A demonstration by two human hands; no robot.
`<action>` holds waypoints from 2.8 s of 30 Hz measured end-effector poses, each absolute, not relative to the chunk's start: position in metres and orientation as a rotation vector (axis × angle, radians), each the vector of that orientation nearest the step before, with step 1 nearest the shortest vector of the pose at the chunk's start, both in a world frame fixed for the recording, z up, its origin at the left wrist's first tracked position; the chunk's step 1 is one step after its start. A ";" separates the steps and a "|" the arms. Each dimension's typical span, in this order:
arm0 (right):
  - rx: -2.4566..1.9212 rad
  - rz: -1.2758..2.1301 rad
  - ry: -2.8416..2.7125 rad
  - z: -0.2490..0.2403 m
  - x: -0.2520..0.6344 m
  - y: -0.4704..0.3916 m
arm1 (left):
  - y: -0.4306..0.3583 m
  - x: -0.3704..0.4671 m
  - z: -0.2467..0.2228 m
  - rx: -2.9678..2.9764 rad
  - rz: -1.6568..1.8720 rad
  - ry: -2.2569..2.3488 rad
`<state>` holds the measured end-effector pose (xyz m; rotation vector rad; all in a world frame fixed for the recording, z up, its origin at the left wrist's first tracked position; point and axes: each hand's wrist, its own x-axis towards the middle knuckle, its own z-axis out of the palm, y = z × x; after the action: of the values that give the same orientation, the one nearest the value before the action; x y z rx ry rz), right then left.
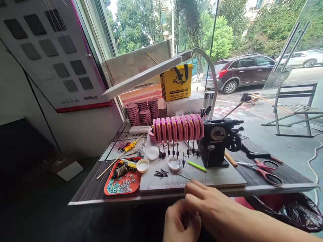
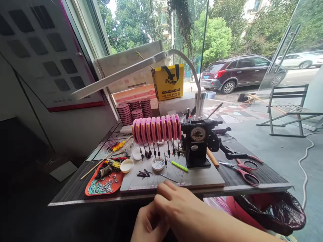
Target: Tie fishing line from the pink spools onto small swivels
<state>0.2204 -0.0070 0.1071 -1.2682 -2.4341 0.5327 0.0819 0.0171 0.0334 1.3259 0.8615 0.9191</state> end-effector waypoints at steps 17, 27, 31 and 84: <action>-0.780 -0.131 -2.577 0.061 0.246 -0.018 | 0.033 0.089 0.060 0.636 0.360 0.766; -0.830 0.044 -2.558 0.046 0.244 -0.014 | 0.039 0.089 0.055 0.726 0.384 0.748; -0.796 0.236 -2.482 0.032 0.242 -0.008 | 0.042 0.084 0.062 1.095 0.473 0.739; -0.913 1.630 -1.293 0.095 0.231 0.026 | 0.036 0.084 0.033 1.043 0.750 0.746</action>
<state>0.2314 0.0258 0.0954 -0.9126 -1.2931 1.6304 0.0841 0.0355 0.0328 1.0433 0.7455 0.7501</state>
